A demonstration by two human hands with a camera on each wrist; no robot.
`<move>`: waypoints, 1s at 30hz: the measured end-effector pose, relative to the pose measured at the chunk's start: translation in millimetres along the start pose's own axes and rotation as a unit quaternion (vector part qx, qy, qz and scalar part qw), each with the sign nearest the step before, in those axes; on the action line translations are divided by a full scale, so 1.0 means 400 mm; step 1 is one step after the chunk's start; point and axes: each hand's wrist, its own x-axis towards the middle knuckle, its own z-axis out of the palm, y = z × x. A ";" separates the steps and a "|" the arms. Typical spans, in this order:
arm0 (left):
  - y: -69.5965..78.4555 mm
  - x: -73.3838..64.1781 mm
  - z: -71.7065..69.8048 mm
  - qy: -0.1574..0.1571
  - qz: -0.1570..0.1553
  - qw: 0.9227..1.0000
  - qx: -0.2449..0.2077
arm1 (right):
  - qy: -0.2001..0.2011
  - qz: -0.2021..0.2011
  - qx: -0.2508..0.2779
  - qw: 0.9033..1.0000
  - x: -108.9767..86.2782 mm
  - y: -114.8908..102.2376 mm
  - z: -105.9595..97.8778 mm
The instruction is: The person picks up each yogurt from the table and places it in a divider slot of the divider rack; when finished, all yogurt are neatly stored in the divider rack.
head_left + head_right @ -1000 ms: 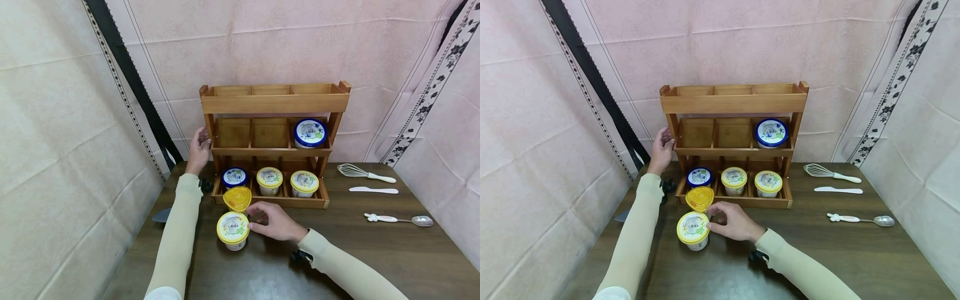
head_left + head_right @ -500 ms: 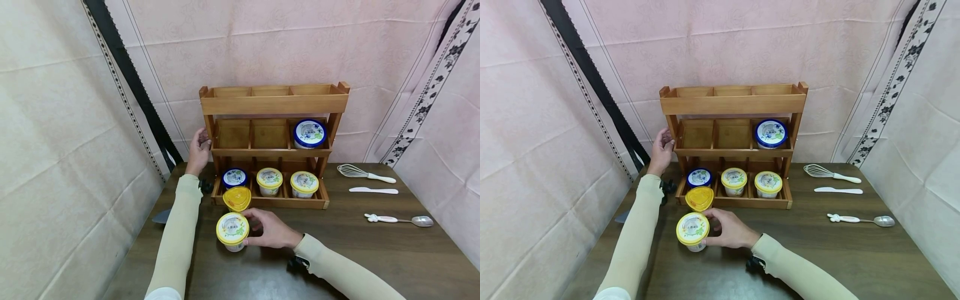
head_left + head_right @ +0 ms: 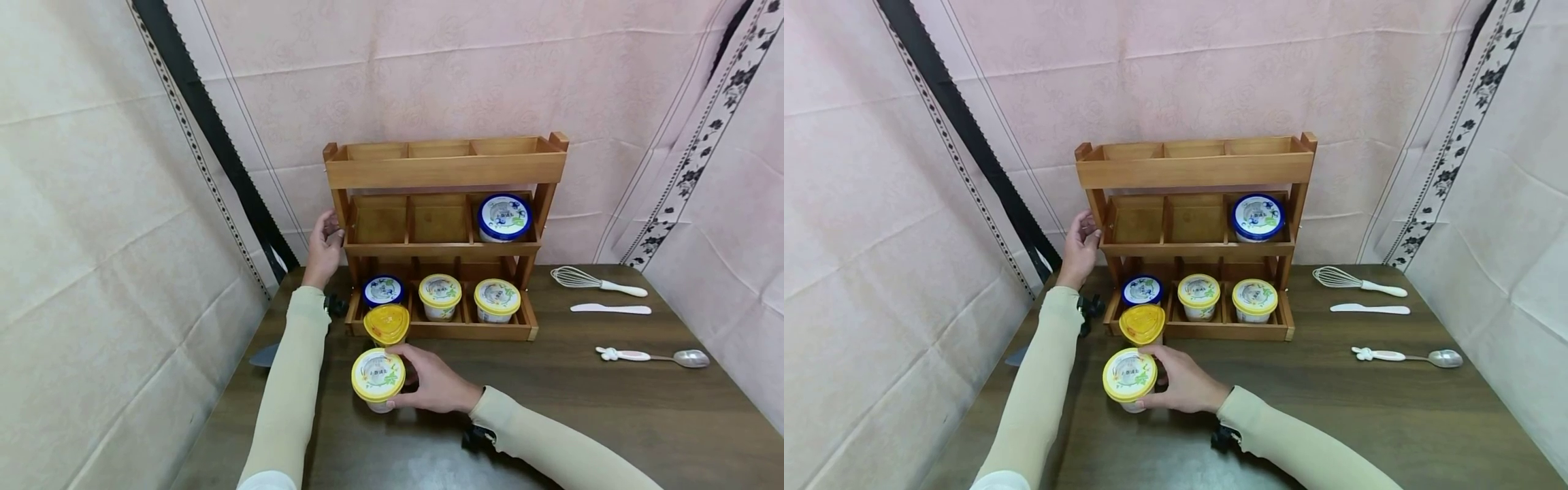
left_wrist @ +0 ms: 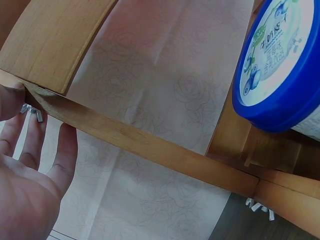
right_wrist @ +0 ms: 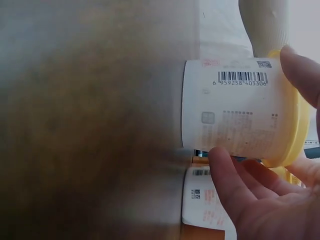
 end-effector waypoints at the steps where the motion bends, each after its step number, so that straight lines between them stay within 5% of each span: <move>1: 0.002 0.000 0.000 0.000 -0.001 1.000 -0.001 | 0.000 0.003 0.004 1.000 0.000 -0.001 0.001; 17: -0.004 0.001 0.004 0.002 0.008 1.000 0.001 | 0.017 0.001 0.043 0.999 -0.017 -0.020 -0.020; 30: 0.001 -0.004 0.002 0.006 0.006 1.000 0.001 | 0.043 -0.032 0.024 0.998 -0.025 -0.075 -0.067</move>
